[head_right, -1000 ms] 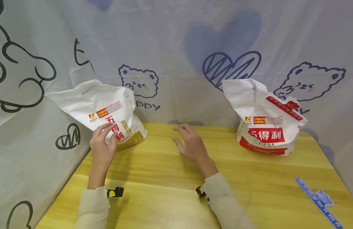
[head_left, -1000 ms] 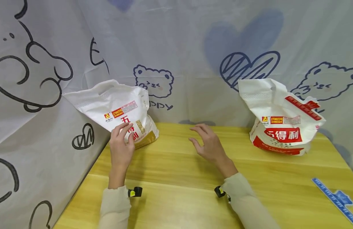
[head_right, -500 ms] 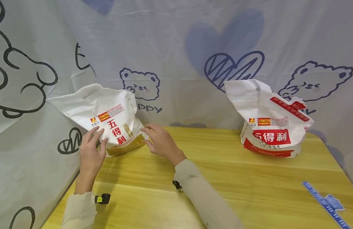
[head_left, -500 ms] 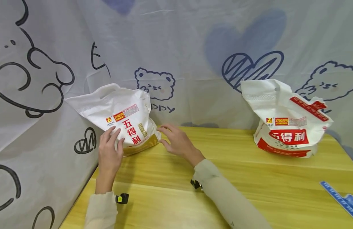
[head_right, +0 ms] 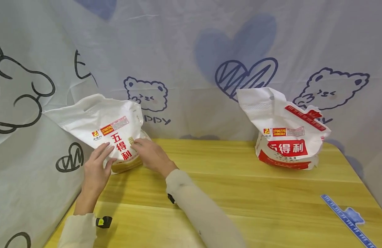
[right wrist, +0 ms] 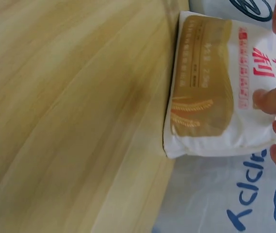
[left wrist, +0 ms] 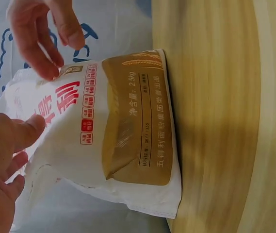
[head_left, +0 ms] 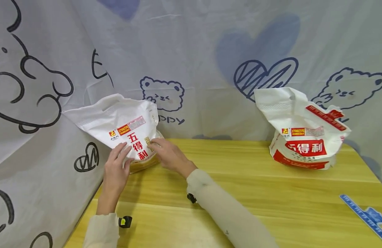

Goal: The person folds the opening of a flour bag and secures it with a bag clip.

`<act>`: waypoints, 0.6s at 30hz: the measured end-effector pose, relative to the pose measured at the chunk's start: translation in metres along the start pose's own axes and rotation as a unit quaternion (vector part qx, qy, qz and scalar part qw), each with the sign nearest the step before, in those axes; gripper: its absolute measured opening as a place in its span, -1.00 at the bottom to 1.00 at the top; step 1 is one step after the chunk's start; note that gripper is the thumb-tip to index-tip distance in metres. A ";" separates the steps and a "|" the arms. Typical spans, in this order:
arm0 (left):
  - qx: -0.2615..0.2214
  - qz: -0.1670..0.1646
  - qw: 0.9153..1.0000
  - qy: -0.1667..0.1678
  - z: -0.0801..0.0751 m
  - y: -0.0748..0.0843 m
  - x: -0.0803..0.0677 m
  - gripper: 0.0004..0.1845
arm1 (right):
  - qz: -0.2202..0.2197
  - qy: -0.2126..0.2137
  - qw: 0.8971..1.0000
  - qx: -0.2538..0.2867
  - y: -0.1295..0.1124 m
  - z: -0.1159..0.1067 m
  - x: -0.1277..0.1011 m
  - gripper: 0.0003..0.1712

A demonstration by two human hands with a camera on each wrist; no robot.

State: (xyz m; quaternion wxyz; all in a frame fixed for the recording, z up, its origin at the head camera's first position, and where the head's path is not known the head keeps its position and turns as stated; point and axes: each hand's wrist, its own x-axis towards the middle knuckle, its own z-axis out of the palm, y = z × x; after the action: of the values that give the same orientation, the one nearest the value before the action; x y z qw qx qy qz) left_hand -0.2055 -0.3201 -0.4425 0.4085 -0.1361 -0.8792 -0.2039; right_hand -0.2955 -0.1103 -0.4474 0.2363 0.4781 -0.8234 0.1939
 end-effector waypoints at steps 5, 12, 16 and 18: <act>0.009 0.022 1.000 -0.012 0.007 -0.002 0.000 -0.45 | -0.004 0.002 0.999 -0.034 0.001 0.008 0.005 -0.42; 0.022 -0.008 1.000 -0.003 0.012 -0.002 -0.003 -0.48 | -0.002 -0.002 0.999 -0.049 0.000 0.017 0.009 -0.42; 0.025 -0.002 1.000 0.006 0.014 -0.001 -0.005 -0.55 | 0.001 0.010 0.999 -0.048 -0.001 0.022 0.010 -0.55; 0.029 0.001 1.000 0.010 0.015 0.000 -0.006 -0.60 | 0.003 0.020 0.998 -0.051 -0.002 0.024 0.011 -0.61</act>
State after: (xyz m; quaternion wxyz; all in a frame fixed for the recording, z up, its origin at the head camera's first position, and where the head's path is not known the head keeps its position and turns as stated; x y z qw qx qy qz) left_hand -0.2119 -0.3135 -0.4556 0.4215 -0.1226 -0.8803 -0.1798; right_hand -0.3036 -0.1322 -0.4601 0.2759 0.4587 -0.8290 0.1619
